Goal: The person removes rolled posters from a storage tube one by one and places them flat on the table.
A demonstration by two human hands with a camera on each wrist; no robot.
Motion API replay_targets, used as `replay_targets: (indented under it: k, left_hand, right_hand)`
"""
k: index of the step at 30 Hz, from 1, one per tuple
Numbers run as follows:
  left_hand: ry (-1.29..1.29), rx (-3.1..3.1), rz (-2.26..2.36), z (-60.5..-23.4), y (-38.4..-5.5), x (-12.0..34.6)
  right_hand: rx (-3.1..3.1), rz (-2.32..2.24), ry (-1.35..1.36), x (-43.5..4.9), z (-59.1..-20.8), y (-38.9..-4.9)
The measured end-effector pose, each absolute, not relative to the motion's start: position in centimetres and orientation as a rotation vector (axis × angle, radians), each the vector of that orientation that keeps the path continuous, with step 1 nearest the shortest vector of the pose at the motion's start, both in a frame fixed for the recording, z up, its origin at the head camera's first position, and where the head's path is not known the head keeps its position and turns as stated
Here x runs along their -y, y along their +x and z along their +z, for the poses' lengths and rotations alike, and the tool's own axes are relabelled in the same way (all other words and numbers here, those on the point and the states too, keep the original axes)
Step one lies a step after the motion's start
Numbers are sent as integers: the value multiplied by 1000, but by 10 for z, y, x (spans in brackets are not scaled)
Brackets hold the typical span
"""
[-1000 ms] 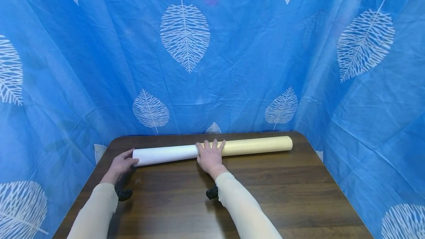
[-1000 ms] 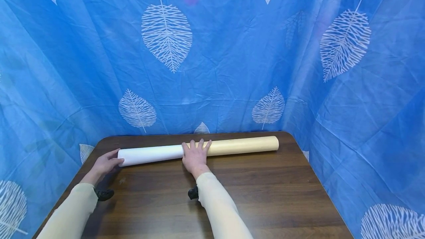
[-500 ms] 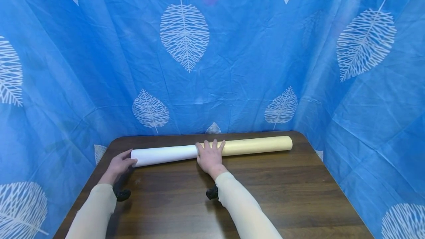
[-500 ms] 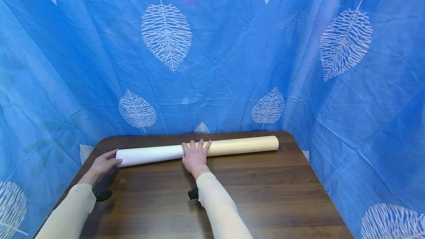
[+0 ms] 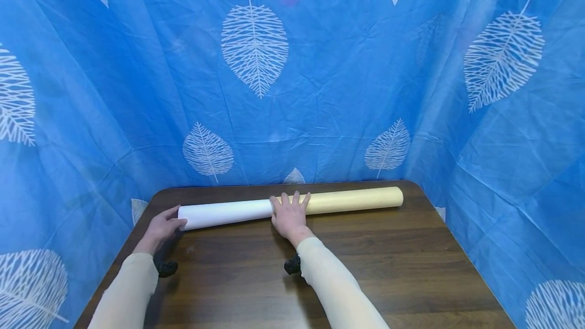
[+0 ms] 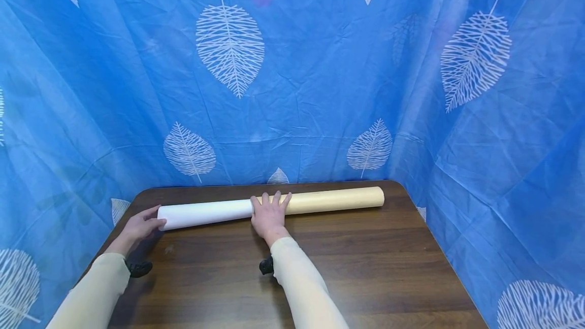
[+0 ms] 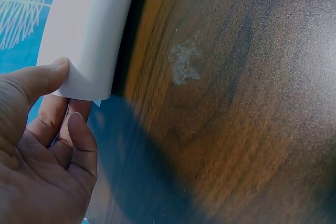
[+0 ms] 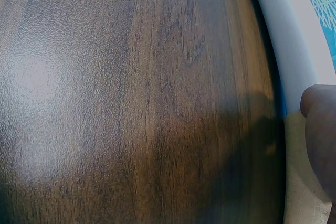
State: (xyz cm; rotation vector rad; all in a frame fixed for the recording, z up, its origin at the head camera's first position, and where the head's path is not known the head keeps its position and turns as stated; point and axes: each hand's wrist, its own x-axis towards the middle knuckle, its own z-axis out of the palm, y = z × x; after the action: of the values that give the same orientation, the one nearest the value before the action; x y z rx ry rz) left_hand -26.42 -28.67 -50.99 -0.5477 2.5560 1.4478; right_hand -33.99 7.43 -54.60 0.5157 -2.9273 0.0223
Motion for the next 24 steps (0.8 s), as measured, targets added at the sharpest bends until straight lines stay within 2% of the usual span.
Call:
replay_targets:
  k: [24]
  left_hand:
    - [-713, -2521, 1469, -501, -262, 274]
  right_hand:
    - [2912, 41, 637, -89, -543, -373]
